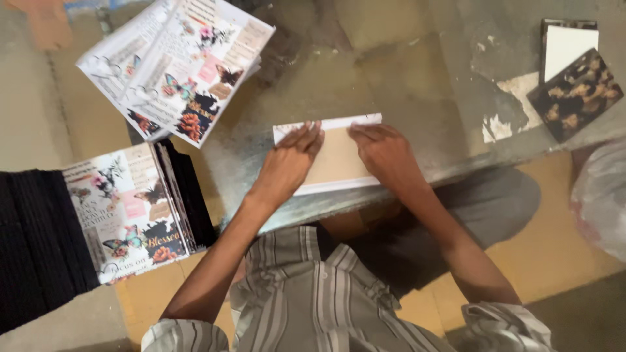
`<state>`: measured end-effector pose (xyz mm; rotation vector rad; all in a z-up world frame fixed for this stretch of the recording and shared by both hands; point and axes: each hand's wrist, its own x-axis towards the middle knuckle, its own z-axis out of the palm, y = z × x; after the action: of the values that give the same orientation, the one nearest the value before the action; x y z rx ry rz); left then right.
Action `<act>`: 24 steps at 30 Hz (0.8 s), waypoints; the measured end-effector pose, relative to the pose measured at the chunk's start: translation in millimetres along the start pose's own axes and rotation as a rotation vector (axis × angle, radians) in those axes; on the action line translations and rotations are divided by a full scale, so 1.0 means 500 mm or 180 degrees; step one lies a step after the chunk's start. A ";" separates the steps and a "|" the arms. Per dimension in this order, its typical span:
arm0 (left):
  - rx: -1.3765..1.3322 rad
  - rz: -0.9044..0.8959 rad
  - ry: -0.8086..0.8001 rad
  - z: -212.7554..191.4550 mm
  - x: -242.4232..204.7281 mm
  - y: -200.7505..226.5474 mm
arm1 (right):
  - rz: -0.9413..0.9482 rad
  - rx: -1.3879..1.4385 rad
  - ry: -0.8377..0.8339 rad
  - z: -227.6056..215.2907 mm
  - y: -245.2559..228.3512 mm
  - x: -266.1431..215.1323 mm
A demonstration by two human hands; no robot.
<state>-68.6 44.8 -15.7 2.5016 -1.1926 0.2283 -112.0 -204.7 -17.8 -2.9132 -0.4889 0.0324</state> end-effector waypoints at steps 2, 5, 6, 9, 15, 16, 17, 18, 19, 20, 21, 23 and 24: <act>-0.0040 -0.0182 -0.0066 0.015 -0.014 -0.005 | -0.0050 0.0066 0.0048 0.004 -0.019 0.012; -0.0096 -0.1013 -0.0020 0.015 -0.078 -0.015 | 0.0007 -0.0004 0.0376 0.014 -0.030 -0.021; -0.0070 -0.1354 0.0042 -0.001 -0.096 -0.031 | 0.0416 -0.0098 0.0297 -0.001 0.000 -0.035; 0.0418 -0.1575 0.0280 -0.057 -0.142 -0.039 | 0.1107 -0.0344 0.0326 -0.002 0.015 -0.066; 0.0380 -0.1152 0.0808 -0.011 0.035 -0.002 | 0.1210 0.0321 0.0301 0.033 -0.099 -0.017; 0.0338 -0.1255 0.0415 -0.004 0.053 -0.003 | 0.1321 0.0384 0.0169 0.030 -0.099 -0.012; 0.0293 -0.1351 0.0020 -0.003 0.060 -0.001 | 0.1264 0.0408 0.0618 0.021 -0.102 -0.039; -0.0312 -0.1457 -0.0423 -0.018 0.062 -0.018 | 0.1142 0.0414 0.1158 0.005 -0.092 -0.057; -0.0923 -0.1542 -0.0866 -0.041 0.043 -0.036 | 0.1009 0.0425 0.1695 -0.009 -0.074 -0.062; -0.1557 -0.1608 -0.1400 -0.056 0.013 -0.040 | 0.1103 0.1821 0.1553 -0.012 -0.064 -0.073; -0.2213 -0.1437 -0.1424 -0.056 0.000 -0.038 | 0.1153 0.3214 0.1353 -0.012 -0.052 -0.084; -0.3570 -0.1079 -0.1480 -0.046 -0.018 -0.022 | 0.1208 0.4606 0.0602 -0.013 -0.025 -0.103; -0.3827 -0.1088 -0.0997 -0.044 -0.021 -0.020 | 0.1261 0.4622 0.0137 -0.011 -0.016 -0.108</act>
<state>-67.2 66.5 -0.7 1.5964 -0.6233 -0.7672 -165.3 -216.1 -11.3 -1.5150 0.1448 0.2527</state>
